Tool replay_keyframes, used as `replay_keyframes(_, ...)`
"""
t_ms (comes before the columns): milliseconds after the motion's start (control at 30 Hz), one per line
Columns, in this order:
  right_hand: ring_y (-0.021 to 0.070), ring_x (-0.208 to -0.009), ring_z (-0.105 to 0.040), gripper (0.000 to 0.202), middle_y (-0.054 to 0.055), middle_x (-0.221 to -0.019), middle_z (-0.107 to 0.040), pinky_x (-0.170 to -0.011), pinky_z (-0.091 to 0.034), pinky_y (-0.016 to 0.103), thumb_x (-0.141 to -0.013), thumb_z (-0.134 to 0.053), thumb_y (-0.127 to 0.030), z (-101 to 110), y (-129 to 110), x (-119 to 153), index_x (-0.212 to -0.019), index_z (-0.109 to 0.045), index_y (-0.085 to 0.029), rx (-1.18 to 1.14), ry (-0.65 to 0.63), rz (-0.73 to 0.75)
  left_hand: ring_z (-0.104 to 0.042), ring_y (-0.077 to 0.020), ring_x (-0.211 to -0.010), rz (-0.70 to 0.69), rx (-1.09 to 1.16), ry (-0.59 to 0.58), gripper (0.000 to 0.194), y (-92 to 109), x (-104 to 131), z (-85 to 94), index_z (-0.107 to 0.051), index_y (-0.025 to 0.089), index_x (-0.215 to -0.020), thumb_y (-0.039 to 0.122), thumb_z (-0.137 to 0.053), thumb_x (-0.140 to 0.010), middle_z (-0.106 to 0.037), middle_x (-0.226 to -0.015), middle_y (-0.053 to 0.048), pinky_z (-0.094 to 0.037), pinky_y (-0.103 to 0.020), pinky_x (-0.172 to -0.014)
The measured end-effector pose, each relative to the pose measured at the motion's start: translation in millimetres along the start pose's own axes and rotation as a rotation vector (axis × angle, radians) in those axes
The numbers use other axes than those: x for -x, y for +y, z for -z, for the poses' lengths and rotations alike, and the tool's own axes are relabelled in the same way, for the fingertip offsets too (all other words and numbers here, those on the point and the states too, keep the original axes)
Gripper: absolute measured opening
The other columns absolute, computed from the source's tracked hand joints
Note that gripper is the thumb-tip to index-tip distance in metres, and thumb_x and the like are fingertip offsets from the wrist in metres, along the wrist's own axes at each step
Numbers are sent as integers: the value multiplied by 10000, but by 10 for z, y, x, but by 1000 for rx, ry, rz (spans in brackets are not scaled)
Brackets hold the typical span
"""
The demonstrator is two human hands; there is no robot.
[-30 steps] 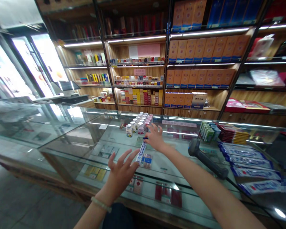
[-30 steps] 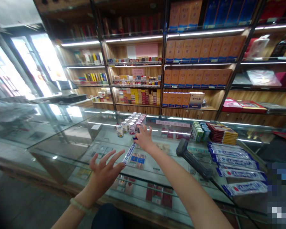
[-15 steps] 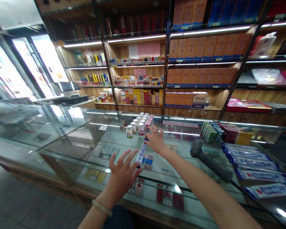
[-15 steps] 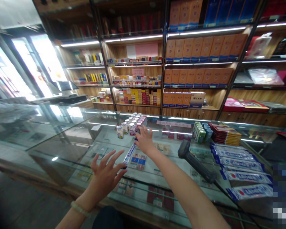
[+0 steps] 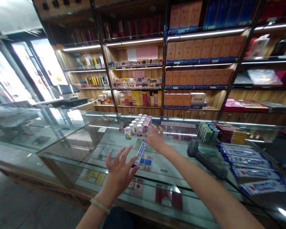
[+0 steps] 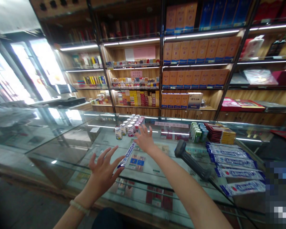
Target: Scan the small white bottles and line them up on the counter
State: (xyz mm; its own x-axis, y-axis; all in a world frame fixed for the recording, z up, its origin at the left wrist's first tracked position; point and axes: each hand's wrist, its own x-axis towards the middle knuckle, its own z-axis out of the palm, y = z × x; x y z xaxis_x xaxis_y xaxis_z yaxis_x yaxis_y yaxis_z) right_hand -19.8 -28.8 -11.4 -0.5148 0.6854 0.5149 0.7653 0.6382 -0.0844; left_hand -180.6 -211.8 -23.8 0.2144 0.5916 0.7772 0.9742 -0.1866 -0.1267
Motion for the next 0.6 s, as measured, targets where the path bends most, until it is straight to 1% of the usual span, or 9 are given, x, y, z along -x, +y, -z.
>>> replay_keyframes(100, 322, -1529, -150, 429, 101, -1640, -292, -1192, -30, 632, -963, -546, -506, 70, 59, 54, -1346, -598, -322, 43, 21, 62, -432, -318, -1397, -10, -39, -28, 390, 6, -19, -38, -684, 356, -1235, 554, -551, -926, -533, -1500, -87, -7, -585, -1215)
replay_keyframes(200, 327, -1546, -85, 520, 84, -1677, -199, -1191, 39, 647, -984, -472, -549, 127, 123, 125, -1466, -478, -353, 81, 39, 138, -383, -333, -1439, -5, -50, -64, 477, 35, -57, -59, -646, 354, -1312, 605, -493, -936, -489, -1536, -105, 26, -598, -1213)
replay_keyframes(300, 327, -1549, -75, 539, 76, -1684, -175, -1193, 76, 639, -989, -444, -565, 181, 176, 184, -1488, -448, -362, 114, 46, 159, -364, -335, -1456, 9, -40, -79, 504, 89, -111, -69, -634, 349, -1335, 616, -447, -951, -473, -1548, -113, 30, -598, -1216)
replay_keyframes(400, 328, -1551, -65, 540, 79, -1682, -183, -1191, 78, 639, -993, -423, -578, 263, 220, 233, -1489, -447, -366, 134, 52, 152, -351, -332, -1465, 21, -27, -80, 513, 145, -175, -90, -609, 354, -1366, 611, -443, -954, -464, -1555, -112, 26, -597, -1217)
replay_keyframes(600, 328, -1550, -76, 538, 80, -1676, -209, -1195, 60, 641, -1003, -390, -583, 553, 352, 413, -1487, -452, -355, 171, 67, 144, -326, -351, -1475, -1, -13, -80, 493, 240, -332, -169, -618, 326, -1358, 570, -490, -949, -464, -1555, -116, 16, -618, -1208)
